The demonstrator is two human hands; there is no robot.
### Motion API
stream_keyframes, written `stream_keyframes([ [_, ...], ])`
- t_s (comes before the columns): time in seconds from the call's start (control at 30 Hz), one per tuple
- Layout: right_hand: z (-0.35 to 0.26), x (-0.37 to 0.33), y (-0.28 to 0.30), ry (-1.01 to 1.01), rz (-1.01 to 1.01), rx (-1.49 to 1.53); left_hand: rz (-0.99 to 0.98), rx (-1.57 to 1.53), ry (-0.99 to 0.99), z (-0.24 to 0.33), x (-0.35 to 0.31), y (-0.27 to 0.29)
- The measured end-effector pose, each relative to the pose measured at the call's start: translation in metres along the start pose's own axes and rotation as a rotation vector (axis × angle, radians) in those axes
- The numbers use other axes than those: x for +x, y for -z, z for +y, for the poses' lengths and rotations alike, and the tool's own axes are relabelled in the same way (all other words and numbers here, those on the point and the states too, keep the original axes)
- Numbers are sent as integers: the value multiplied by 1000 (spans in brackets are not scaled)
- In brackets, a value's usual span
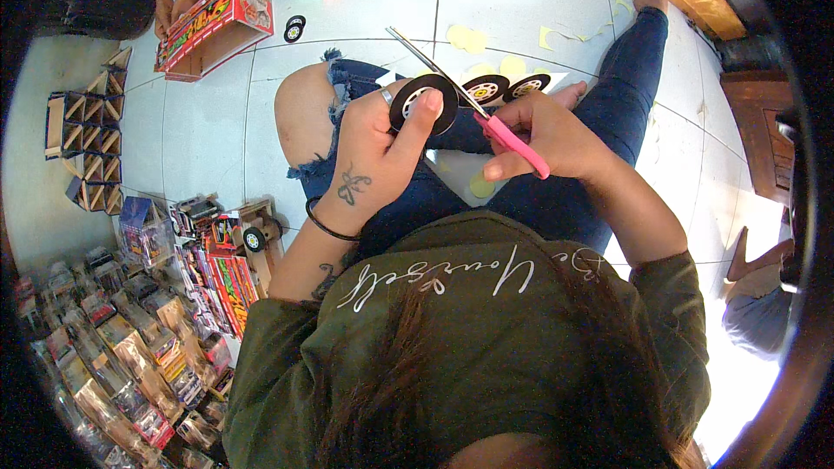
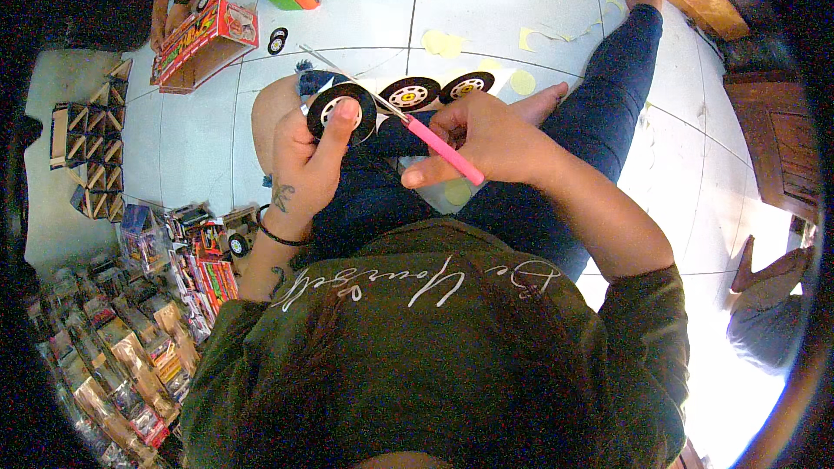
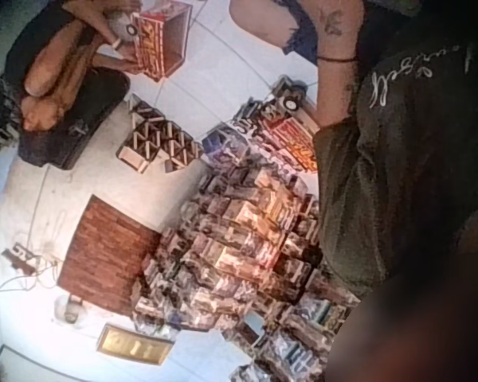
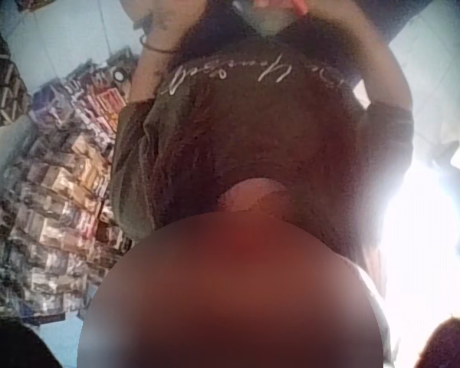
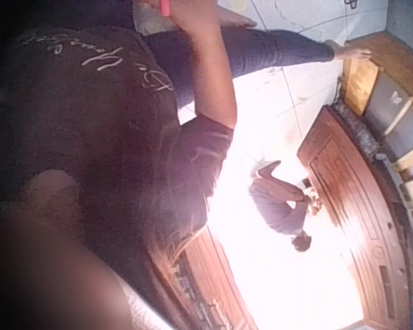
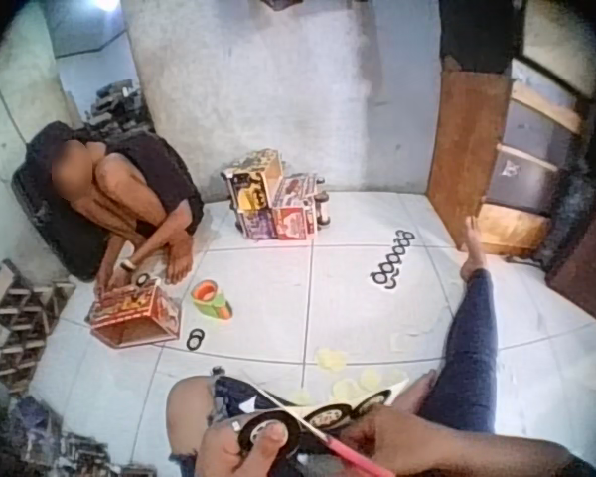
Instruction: The person sits on the floor and uses pink-handled scissors to cut out circular paper wheel designs from a printed sheet. They hold the paper with one hand and carefully cut around the perimeter of each wheel, placing the cut pieces on the floor.
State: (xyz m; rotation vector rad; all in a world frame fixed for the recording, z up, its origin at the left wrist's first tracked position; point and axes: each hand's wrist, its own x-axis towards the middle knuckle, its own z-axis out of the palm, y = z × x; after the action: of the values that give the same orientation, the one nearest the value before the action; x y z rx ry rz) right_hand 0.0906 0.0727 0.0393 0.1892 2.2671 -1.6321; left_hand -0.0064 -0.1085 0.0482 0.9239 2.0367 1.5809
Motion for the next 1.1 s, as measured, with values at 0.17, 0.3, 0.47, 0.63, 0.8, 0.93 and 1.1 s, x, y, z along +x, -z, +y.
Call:
stream_keyframes([
  [0.17, -3, 0, 2, 22, -16, 30, -9, -2, -32, 0, 1, 0],
  [0.3, -5, -1, 5, 27, -23, -8, -39, -13, -40, -1, 1, 3],
  [0.47, -7, -2, 9, 9, -48, -37, -107, 39, -9, 0, 2, 7],
  [0.63, -8, -3, 12, 4, -53, -82, -130, -25, -56, -1, 1, 6],
  [0.8, -9, -6, 15, -9, -49, -75, -181, 11, -47, 0, 1, 10],
  [0.93, -11, -6, 16, -30, -66, -114, -256, 8, -11, 2, 3, 16],
  [1.1, -9, -7, 16, -31, -64, -100, -287, 60, -61, 4, 4, 20],
])
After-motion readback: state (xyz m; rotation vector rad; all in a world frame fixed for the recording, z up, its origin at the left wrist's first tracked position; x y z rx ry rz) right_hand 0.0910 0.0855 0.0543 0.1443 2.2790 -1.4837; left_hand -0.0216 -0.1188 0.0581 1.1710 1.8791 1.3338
